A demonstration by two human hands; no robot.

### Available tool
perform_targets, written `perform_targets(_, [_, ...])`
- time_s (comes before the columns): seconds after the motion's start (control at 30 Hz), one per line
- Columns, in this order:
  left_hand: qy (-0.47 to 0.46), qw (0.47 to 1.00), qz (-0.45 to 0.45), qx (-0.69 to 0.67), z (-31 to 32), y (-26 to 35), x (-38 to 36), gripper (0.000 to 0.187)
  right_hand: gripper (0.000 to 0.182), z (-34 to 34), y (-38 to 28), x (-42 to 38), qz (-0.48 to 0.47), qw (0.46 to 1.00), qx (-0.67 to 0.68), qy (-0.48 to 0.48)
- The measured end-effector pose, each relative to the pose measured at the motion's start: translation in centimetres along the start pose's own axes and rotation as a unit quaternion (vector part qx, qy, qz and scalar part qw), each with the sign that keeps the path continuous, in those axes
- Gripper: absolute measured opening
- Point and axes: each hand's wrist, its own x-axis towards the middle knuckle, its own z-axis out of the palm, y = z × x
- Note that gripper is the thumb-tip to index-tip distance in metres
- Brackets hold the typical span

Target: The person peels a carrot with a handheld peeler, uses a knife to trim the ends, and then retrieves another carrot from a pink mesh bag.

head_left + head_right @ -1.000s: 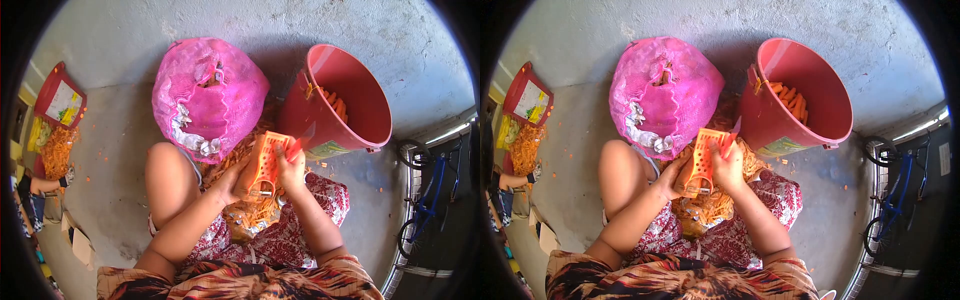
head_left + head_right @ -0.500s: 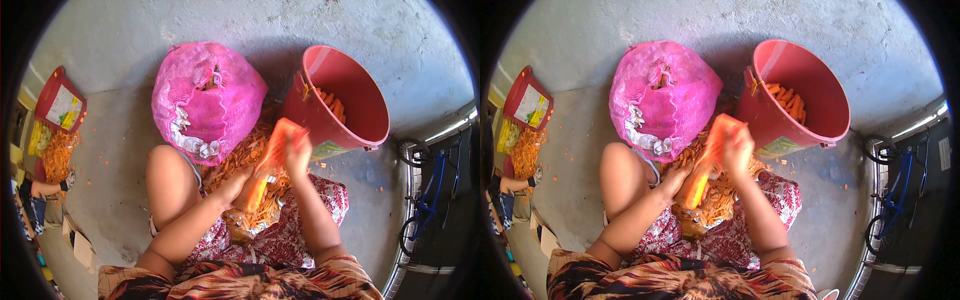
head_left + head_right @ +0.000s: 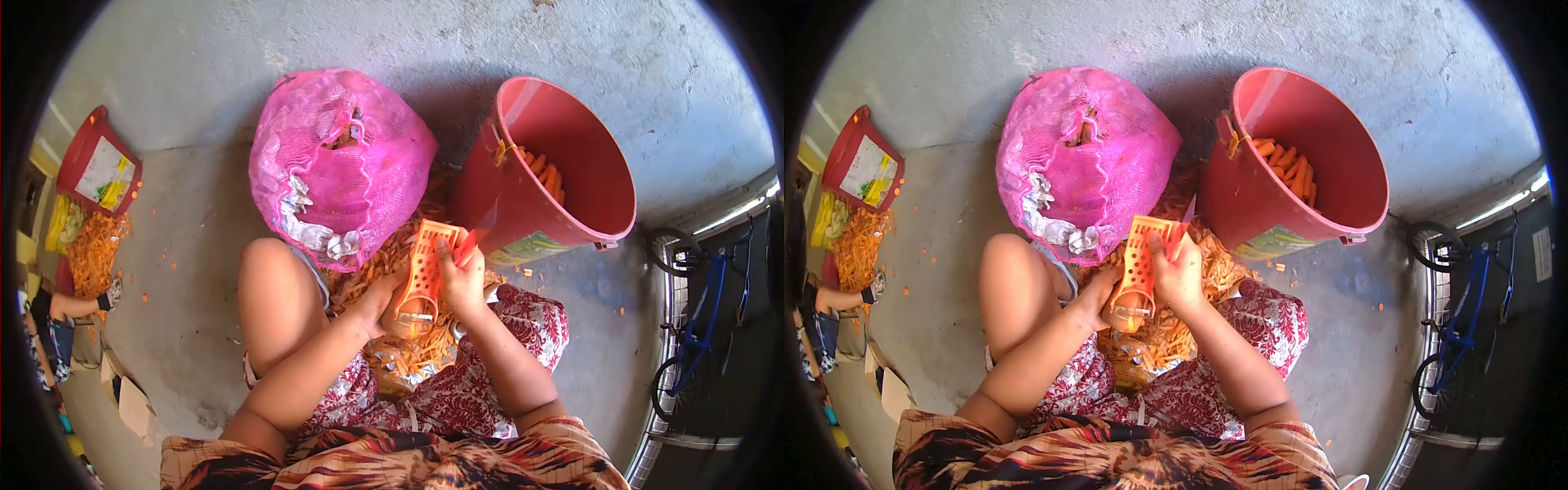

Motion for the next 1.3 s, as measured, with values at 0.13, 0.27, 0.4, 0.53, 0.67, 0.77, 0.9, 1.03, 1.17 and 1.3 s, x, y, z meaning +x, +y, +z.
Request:
perform_targets(0.13, [0.003,0.999,0.021,-0.04,-0.5,-0.2,0.5,0.03,0.016,0.1,0.4,-0.5,-0.013,0.998,-0.055,-0.028])
perform_targets(0.27, [0.015,0.999,0.024,-0.019,0.2,0.0,0.2,0.031,0.019,0.3,-1.4,-0.8,0.003,0.992,-0.112,-0.061])
perform_targets(0.4, [0.018,1.0,0.016,-0.001,-0.2,-0.2,0.3,0.031,0.01,0.1,-1.5,-0.8,-0.036,0.986,-0.153,-0.057])
perform_targets(0.53, [-0.005,0.991,0.031,0.134,-0.1,0.1,0.1,0.04,0.006,-1.6,2.0,1.4,-0.176,0.962,-0.183,0.105])
perform_targets(0.67, [-0.032,0.992,-0.025,0.12,0.1,-0.8,-0.3,0.043,0.013,-4.7,1.7,4.6,-0.023,0.95,-0.198,0.242])
perform_targets(0.77, [-0.013,0.991,-0.011,0.133,0.0,-0.8,-0.3,0.042,0.013,-4.5,1.4,4.5,-0.018,0.955,-0.162,0.249])
perform_targets(0.9, [-0.037,0.986,-0.031,0.158,-0.2,-0.4,-0.6,0.042,0.014,-5.6,2.1,5.7,-0.09,0.939,-0.178,0.28])
perform_targets(1.03, [-0.086,0.967,0.0,0.239,-0.4,-0.9,-0.6,0.043,0.019,-8.6,1.7,7.5,-0.033,0.928,-0.115,0.352])
perform_targets(1.17, [-0.052,0.983,-0.013,0.178,-0.3,-0.9,-0.5,0.043,0.015,-5.6,1.3,5.1,-0.066,0.953,-0.174,0.239])
perform_targets(1.3, [-0.062,0.989,-0.009,0.131,1.4,0.5,-1.1,0.04,0.014,-3.8,1.0,3.6,-0.001,0.982,-0.076,0.175])
